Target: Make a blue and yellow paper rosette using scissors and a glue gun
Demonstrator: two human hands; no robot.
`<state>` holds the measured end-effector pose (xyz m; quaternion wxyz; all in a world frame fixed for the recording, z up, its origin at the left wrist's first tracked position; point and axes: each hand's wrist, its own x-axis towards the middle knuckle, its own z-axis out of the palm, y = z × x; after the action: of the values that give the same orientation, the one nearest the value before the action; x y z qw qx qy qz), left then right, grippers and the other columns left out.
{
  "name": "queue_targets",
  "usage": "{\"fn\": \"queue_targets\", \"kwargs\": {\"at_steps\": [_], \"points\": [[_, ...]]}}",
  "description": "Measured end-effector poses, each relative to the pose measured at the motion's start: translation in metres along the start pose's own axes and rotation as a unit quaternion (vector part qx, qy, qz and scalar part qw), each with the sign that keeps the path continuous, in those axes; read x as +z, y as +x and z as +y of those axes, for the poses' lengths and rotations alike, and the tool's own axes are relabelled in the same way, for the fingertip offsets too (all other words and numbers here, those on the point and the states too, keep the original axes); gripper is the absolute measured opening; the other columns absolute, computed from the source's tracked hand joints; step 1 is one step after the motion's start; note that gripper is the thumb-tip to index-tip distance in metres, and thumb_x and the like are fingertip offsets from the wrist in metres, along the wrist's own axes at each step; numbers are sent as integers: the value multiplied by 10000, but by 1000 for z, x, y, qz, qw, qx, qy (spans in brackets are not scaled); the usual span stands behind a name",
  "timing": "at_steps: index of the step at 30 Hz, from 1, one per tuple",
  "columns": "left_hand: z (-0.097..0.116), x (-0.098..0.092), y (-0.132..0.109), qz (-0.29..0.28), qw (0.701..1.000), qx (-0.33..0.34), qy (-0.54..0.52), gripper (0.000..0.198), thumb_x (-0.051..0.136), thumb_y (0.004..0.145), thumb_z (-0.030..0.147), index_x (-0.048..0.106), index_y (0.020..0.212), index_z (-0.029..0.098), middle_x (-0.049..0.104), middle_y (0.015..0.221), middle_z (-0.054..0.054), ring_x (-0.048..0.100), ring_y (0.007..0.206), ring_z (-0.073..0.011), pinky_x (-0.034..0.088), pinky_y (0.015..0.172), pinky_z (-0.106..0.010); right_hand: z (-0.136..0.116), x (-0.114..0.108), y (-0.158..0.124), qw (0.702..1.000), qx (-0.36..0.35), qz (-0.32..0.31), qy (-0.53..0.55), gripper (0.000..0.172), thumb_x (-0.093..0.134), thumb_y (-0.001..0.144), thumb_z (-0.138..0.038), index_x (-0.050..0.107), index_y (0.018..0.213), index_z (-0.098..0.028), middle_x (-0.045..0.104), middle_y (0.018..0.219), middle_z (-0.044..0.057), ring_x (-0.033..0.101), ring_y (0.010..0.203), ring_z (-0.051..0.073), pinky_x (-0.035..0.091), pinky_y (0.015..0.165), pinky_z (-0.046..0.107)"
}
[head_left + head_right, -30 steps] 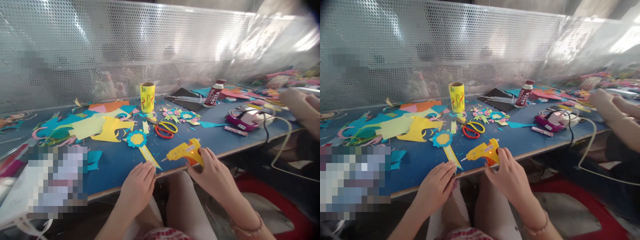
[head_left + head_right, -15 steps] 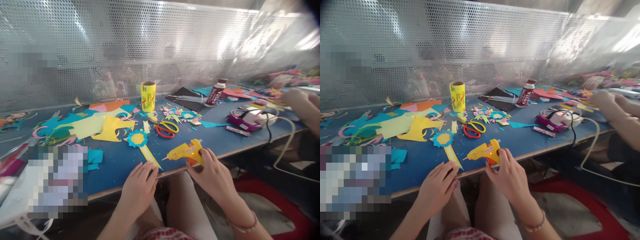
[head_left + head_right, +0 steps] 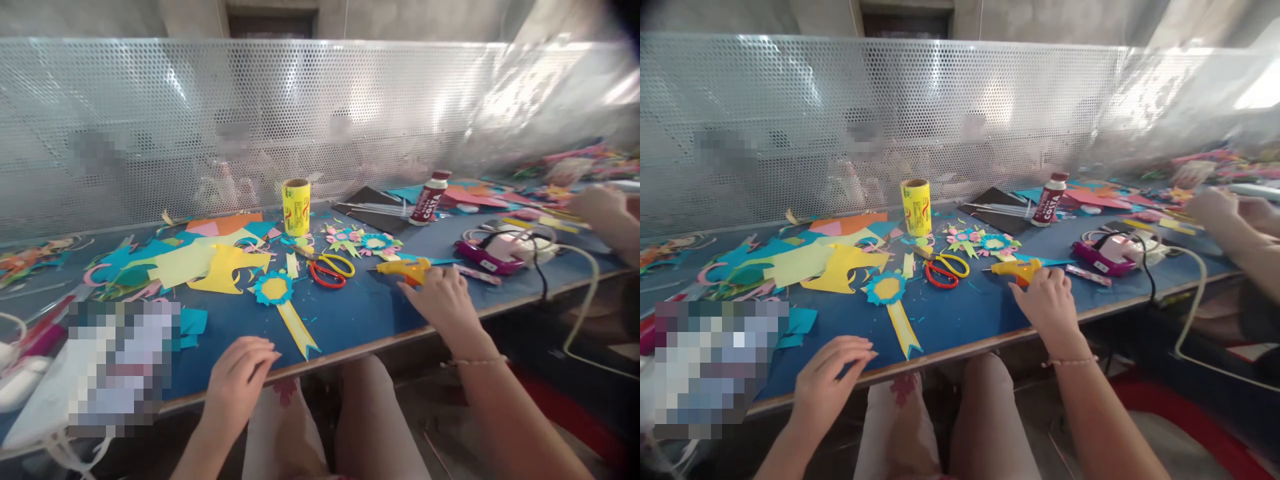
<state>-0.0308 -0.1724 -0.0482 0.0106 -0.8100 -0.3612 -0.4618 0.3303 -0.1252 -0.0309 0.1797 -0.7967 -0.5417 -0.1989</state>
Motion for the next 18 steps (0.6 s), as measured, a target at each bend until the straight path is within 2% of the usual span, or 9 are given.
{"fn": "queue_targets", "kwargs": {"at_steps": [2,4,7,9,10,12,14,16,18], "points": [[-13,-5,8,12,999,-13,30,79,560,822,150,621,801,196,696,803,-24,652,785,-146,521,777,-277,-11,-4,5,1000,-19,10,21,399,490,800,-452,557,962,-93,519,1016,235,498,969,329,388,704,385],[-25,-6,17,-3,997,-45,55,107,537,842,211,624,784,190,697,804,-39,651,768,-156,515,742,-276,-37,-13,2,990,-81,-24,117,352,488,820,-431,565,954,-115,549,997,193,531,917,270,403,720,354],[-32,-3,30,-58,987,-122,93,184,475,866,277,592,758,186,676,764,-48,637,727,-177,491,674,-286,-93,-26,-19,917,-238,-182,265,304,438,870,-437,577,849,-167,603,845,84,571,780,173,429,704,279],[-30,2,36,-102,973,-176,109,222,417,882,282,527,711,192,634,702,-37,610,668,-178,455,609,-279,-128,-31,-37,898,-298,-200,254,337,469,852,-474,574,855,-153,608,845,94,581,809,189,437,731,289],[-28,4,37,-115,966,-198,115,238,385,890,279,487,691,197,603,667,-29,591,638,-177,434,585,-275,-142,-33,-46,900,-314,-205,223,394,512,812,-522,575,856,-136,608,844,114,586,814,213,444,727,307],[-23,9,38,-122,958,-227,127,255,328,901,273,415,670,208,535,614,-12,550,596,-175,394,558,-271,-162,-33,-56,919,-290,-211,166,504,603,718,-569,572,908,-103,608,829,141,600,784,254,459,680,341],[-19,14,34,-122,955,-236,131,259,299,904,273,367,661,218,479,590,2,511,568,-172,360,543,-269,-172,-31,-59,922,-284,-218,145,402,575,768,-472,581,913,-97,620,823,152,616,770,262,463,641,340],[-16,17,30,-124,955,-239,122,259,290,904,279,341,656,223,451,584,11,478,551,-166,337,536,-267,-175,-28,-57,908,-308,-243,145,242,494,822,-321,609,852,-110,642,799,148,633,755,251,456,608,314],[-15,19,27,-121,954,-253,104,275,287,905,306,328,646,223,441,580,15,452,539,-158,325,535,-268,-173,-25,-52,894,-331,-266,147,215,447,823,-229,628,788,-118,659,768,141,642,735,240,439,582,290]]}}
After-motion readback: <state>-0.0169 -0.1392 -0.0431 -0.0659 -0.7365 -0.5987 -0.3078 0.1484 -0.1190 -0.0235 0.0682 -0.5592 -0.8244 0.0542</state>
